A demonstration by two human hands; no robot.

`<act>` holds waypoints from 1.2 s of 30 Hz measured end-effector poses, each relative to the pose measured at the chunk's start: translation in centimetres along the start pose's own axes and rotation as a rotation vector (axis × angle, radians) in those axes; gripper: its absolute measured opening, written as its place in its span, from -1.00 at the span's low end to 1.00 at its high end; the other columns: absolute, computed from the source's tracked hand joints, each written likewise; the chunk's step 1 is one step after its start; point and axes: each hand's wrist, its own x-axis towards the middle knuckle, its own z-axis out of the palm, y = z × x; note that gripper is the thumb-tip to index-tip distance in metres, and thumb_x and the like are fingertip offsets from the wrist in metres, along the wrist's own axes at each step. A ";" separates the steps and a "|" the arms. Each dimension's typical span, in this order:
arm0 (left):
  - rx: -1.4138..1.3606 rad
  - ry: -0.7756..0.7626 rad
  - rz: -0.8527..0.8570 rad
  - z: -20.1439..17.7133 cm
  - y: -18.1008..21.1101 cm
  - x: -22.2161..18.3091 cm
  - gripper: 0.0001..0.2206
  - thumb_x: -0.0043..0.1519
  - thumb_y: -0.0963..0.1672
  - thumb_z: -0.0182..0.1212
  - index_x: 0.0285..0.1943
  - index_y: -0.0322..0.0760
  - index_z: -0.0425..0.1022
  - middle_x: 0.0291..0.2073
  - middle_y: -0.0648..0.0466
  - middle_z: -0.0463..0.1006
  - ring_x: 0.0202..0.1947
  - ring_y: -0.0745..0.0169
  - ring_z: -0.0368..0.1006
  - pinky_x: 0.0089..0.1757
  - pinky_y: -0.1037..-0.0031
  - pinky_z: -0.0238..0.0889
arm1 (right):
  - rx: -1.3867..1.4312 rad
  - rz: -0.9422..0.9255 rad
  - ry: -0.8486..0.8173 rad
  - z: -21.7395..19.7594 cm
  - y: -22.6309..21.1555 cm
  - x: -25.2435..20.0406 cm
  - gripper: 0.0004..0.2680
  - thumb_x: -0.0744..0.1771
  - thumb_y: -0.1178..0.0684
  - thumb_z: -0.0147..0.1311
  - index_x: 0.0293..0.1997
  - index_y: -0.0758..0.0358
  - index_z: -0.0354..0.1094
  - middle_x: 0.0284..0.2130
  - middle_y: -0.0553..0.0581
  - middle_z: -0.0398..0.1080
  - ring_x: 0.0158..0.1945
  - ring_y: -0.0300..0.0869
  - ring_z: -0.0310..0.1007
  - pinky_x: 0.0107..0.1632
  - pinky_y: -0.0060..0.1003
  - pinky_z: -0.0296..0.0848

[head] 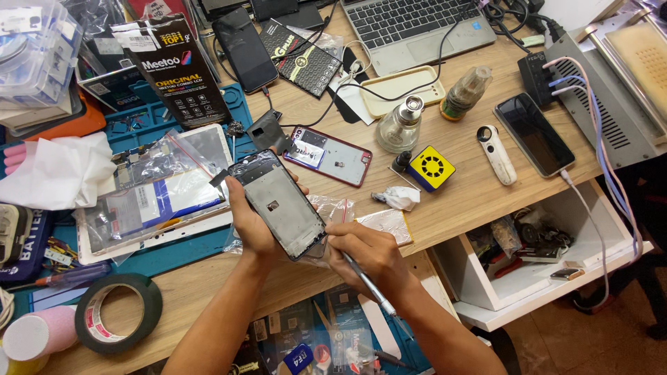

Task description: The person holds a disassembled smartphone chassis and uses a metal spudger to carefully pry and separate the screen assembly from the frame. The person works along the edges of the device, applying pressure to release adhesive or clips while keeping the phone steady with the other hand.

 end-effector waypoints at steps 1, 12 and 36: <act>0.000 0.001 0.001 0.2 0.1 0.0 -0.30 0.06 0.25 -0.31 -0.29 -0.44 0.41 -0.58 -0.15 0.47 -0.51 0.13 0.47 -0.37 0.50 0.32 | 0.001 -0.001 -0.001 0.0 0.0 0.2 -0.92 0.16 0.29 0.08 -0.55 0.23 0.32 -0.49 0.10 0.46 -0.49 -0.10 0.50 -0.41 -0.37 0.48; -0.002 -0.002 0.028 -0.9 -1.5 0.3 -0.31 0.09 0.24 -0.31 -0.29 -0.44 0.42 -0.60 -0.14 0.48 -0.55 0.15 0.47 -0.38 0.52 0.32 | -0.052 -0.018 -0.012 0.3 0.4 -0.2 -0.92 0.16 0.29 0.07 -0.54 0.24 0.31 -0.48 0.09 0.44 -0.50 -0.12 0.49 -0.42 -0.40 0.47; -0.016 0.040 0.048 -0.7 -2.1 -0.1 -0.37 0.17 0.18 -0.35 -0.33 -0.42 0.44 -0.56 -0.14 0.46 -0.53 0.09 0.48 -0.43 0.45 0.37 | -0.094 -0.044 0.029 0.3 0.6 0.0 -0.94 0.16 0.27 0.09 -0.52 0.22 0.36 -0.48 0.10 0.47 -0.48 -0.13 0.50 -0.38 -0.38 0.48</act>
